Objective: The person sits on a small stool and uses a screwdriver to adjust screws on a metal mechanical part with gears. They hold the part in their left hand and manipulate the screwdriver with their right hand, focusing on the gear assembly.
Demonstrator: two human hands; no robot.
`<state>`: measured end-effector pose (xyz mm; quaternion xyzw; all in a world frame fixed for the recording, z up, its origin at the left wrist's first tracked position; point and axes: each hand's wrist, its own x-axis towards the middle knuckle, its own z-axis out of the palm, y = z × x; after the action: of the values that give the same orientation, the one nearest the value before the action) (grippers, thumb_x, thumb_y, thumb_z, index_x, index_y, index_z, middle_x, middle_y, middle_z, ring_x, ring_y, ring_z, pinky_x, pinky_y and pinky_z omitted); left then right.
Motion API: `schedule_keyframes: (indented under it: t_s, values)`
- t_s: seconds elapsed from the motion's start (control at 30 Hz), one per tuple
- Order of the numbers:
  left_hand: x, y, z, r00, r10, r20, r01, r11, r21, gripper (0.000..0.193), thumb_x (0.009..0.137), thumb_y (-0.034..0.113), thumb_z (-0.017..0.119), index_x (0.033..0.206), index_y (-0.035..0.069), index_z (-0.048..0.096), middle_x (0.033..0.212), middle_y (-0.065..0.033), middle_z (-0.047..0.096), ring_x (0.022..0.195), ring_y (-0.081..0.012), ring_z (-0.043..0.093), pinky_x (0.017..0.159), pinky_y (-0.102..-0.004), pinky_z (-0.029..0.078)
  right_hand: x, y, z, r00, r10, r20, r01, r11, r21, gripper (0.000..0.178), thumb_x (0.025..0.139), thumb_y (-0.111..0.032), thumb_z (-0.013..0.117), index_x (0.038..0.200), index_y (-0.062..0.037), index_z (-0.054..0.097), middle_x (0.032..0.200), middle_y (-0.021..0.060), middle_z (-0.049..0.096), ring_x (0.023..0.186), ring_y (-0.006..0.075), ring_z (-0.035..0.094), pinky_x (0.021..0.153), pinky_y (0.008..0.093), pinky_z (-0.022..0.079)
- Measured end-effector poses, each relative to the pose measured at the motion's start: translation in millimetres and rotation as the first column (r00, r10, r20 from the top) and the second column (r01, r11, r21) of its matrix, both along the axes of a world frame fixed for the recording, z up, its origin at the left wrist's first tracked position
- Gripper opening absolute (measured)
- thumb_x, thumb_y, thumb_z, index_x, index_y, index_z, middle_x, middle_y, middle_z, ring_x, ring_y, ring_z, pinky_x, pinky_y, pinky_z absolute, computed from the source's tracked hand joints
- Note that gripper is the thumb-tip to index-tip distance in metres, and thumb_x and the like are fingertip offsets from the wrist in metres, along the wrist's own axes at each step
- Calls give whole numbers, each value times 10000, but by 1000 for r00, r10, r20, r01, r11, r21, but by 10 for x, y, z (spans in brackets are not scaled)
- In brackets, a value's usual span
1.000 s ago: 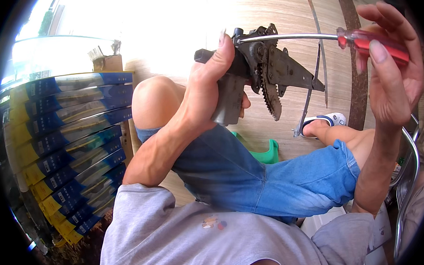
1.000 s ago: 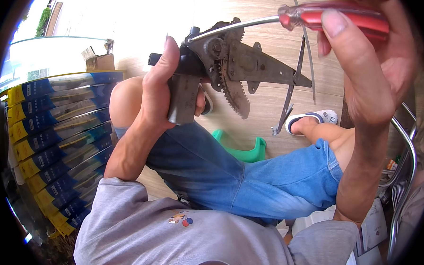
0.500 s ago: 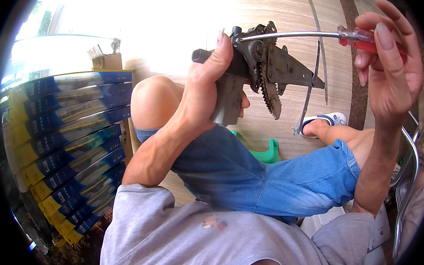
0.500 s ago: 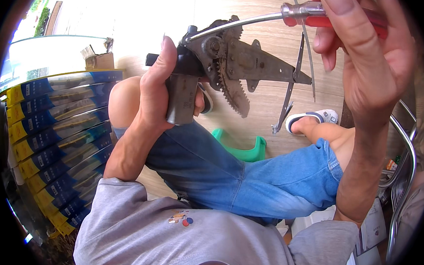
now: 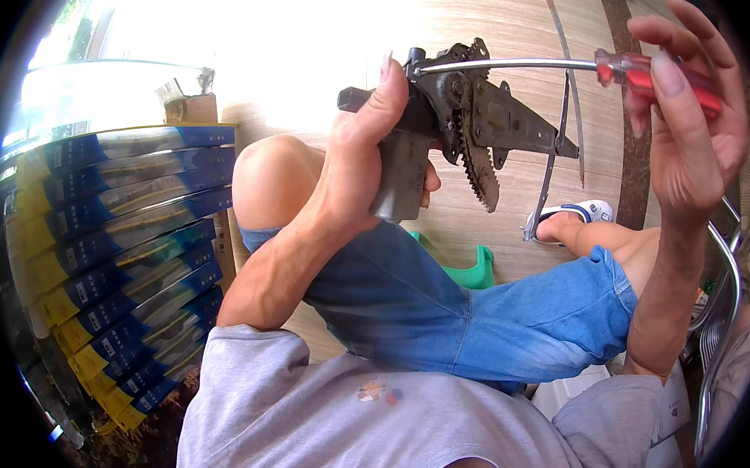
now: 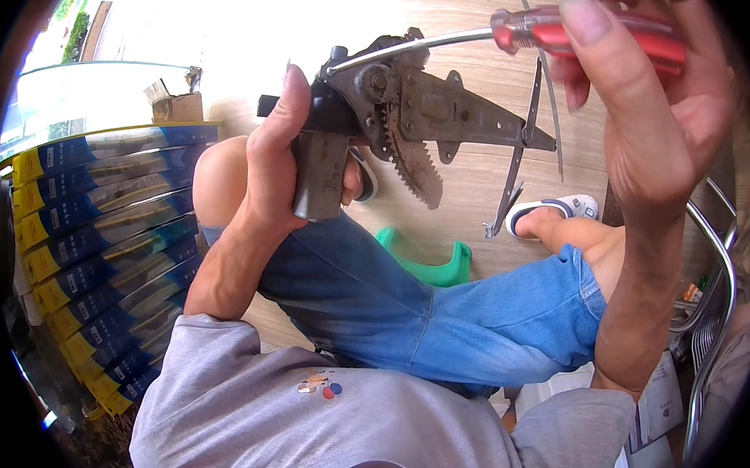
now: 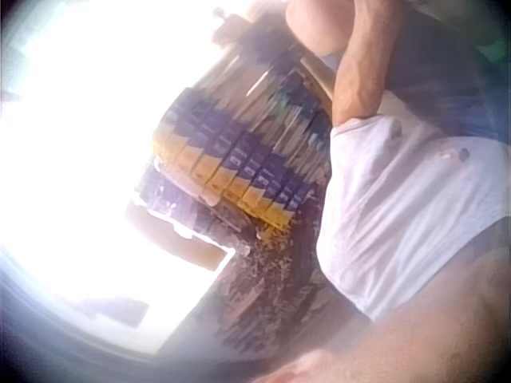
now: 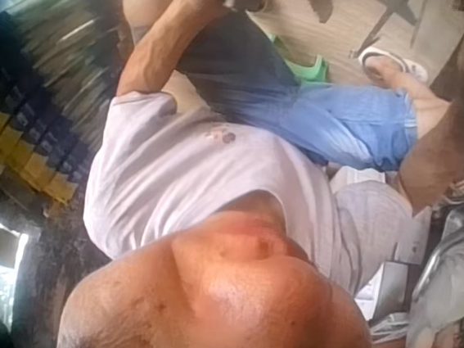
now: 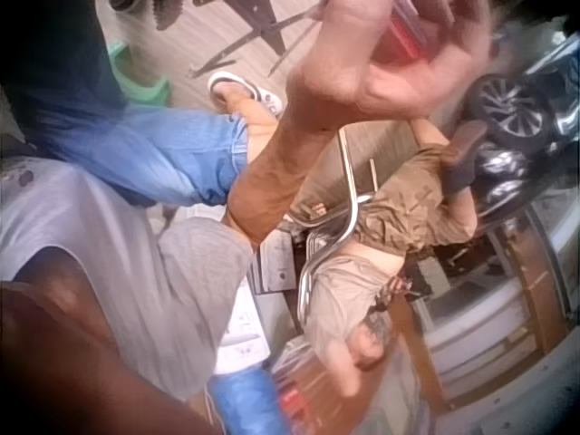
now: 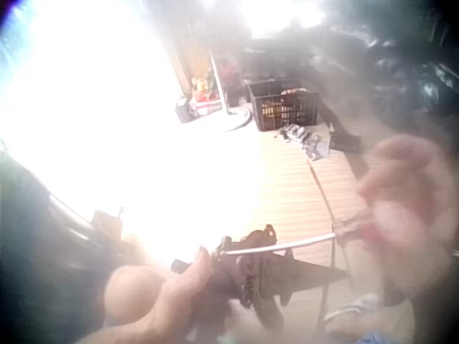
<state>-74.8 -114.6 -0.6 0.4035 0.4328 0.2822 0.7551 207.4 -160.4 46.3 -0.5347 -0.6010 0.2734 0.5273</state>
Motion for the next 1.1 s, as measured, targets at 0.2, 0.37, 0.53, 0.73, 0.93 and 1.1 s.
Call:
schedule_keyframes:
  t_s: [0.2,0.37,0.53,0.73,0.93,1.1]
  values:
    - [-9,5,18,1000,4,6,-4,1000,-5,750,994,671,424,1092,-27,680,839,-143,687,498,-142,613,434,-251,504,134,-2,-8,996,80,33,-81,996,35,441,1013,-122,540,1416,41,468,1151,179,686,710,77,612,557,199,468]
    - [-15,13,25,1000,-1,-2,1,1000,-4,750,997,671,413,1101,-23,678,844,-141,686,508,-144,614,440,-259,507,189,10,-22,998,53,17,-55,996,73,416,1017,-124,538,1395,46,492,1149,179,693,720,86,620,574,210,479]
    - [-44,18,10,999,-3,50,5,999,-39,729,1006,655,398,1191,-5,643,885,-153,691,522,-140,619,443,-257,511,311,11,-43,999,32,9,-33,993,110,371,1023,-106,530,1363,44,526,1152,183,697,734,96,634,583,217,489]
    - [-95,27,36,994,3,106,5,997,-75,716,1013,640,389,1263,5,603,926,-167,695,532,-149,633,445,-261,524,298,42,-79,994,-68,-86,72,996,50,341,1018,-98,549,1326,49,553,1149,183,696,747,104,642,609,220,499]
    - [-133,43,3,993,3,119,4,998,-58,714,1015,639,388,1255,2,601,930,-168,690,533,-160,644,436,-272,531,239,76,-108,988,-43,-149,43,999,1,333,1014,-106,561,1312,43,563,1137,176,699,752,110,643,617,221,500]
    - [-145,31,-7,992,3,128,6,997,-71,719,1016,641,383,1247,-4,602,923,-165,688,531,-159,644,429,-272,529,204,85,-102,993,-22,-120,21,1000,-5,332,1013,-113,565,1310,35,568,1132,169,703,753,112,645,631,220,503]
